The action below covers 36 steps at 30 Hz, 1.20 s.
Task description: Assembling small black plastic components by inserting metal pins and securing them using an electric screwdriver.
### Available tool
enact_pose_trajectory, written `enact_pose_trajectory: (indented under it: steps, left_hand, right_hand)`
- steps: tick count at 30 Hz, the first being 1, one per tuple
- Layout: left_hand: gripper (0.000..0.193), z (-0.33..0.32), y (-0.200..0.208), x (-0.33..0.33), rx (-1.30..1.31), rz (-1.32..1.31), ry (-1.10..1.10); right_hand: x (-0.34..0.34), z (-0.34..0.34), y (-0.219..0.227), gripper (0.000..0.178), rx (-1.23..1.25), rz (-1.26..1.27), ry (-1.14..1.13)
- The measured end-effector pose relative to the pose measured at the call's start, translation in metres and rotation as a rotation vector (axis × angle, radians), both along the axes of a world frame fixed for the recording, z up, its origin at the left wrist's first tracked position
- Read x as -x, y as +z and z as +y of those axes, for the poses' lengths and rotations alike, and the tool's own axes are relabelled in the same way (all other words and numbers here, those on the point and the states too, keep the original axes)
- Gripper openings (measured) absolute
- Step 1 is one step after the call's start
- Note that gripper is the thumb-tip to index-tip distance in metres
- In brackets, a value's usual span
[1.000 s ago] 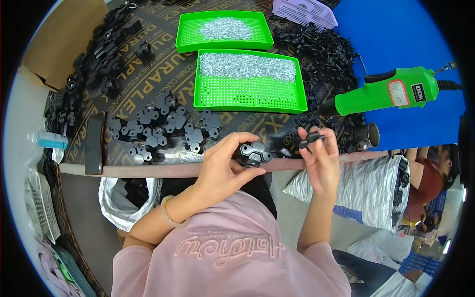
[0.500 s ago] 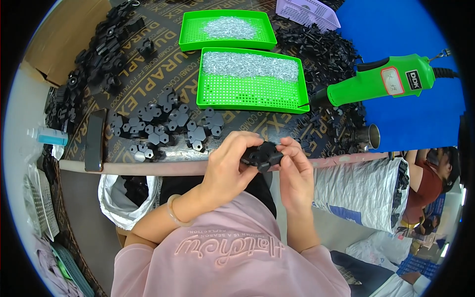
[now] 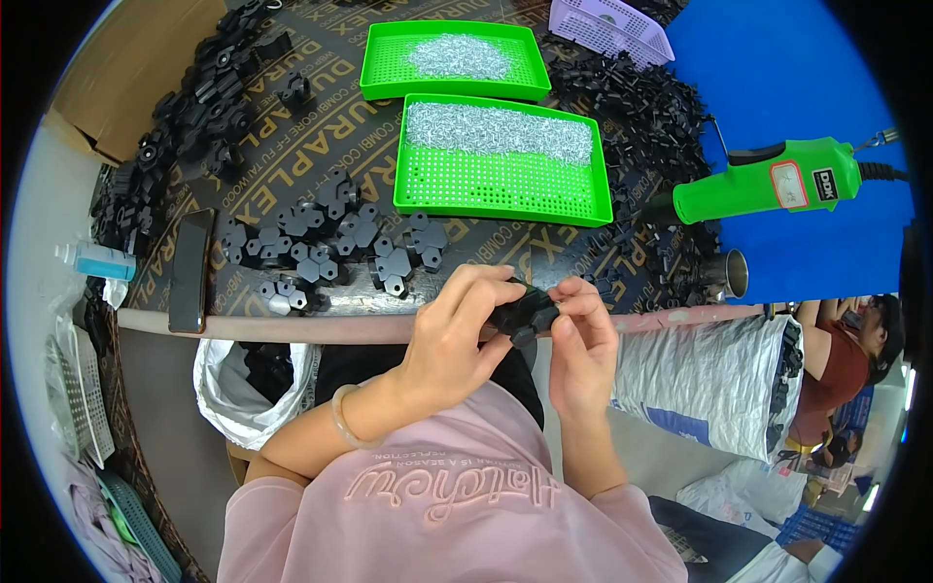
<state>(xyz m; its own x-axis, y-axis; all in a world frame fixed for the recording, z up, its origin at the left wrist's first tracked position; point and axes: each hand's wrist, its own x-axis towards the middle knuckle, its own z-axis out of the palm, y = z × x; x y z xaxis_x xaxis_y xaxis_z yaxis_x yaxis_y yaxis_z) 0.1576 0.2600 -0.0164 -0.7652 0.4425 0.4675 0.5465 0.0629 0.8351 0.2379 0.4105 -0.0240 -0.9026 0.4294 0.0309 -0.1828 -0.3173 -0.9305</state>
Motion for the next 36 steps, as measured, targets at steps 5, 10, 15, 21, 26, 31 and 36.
enact_pose_trajectory:
  steps: [5, 10, 15, 21, 26, 31, 36]
  left_hand:
    - [0.052, -0.003, -0.001, -0.001, -0.029, 0.071, 0.011]
    - [0.057, -0.006, -0.007, 0.003, -0.105, 0.258, -0.009]
    - [0.057, -0.008, -0.006, 0.005, -0.128, 0.265, -0.09]
    - [0.05, -0.008, 0.004, 0.004, -0.202, 0.13, -0.16]
    - [0.048, -0.02, 0.005, 0.0, -0.143, -0.141, -0.252]
    - [0.041, -0.024, 0.001, -0.006, -0.17, -0.191, -0.212]
    - [0.052, -0.039, 0.016, 0.0, -0.07, -0.16, -0.244]
  right_hand:
    - [0.0, 0.001, -0.007, 0.022, -0.145, 0.11, -0.01]
    - [-0.005, -0.001, -0.011, 0.027, -0.188, 0.241, -0.003]
    - [-0.006, 0.003, -0.01, 0.027, -0.217, 0.243, 0.025]
    - [-0.001, -0.001, 0.003, 0.062, 0.095, 0.222, 0.192]
    - [-0.007, 0.009, 0.001, 0.078, 0.011, 0.07, 0.302]
    - [-0.01, 0.0, 0.006, 0.064, -0.077, 0.042, 0.259]
    - [-0.01, -0.006, 0.007, 0.06, -0.077, 0.073, 0.271]
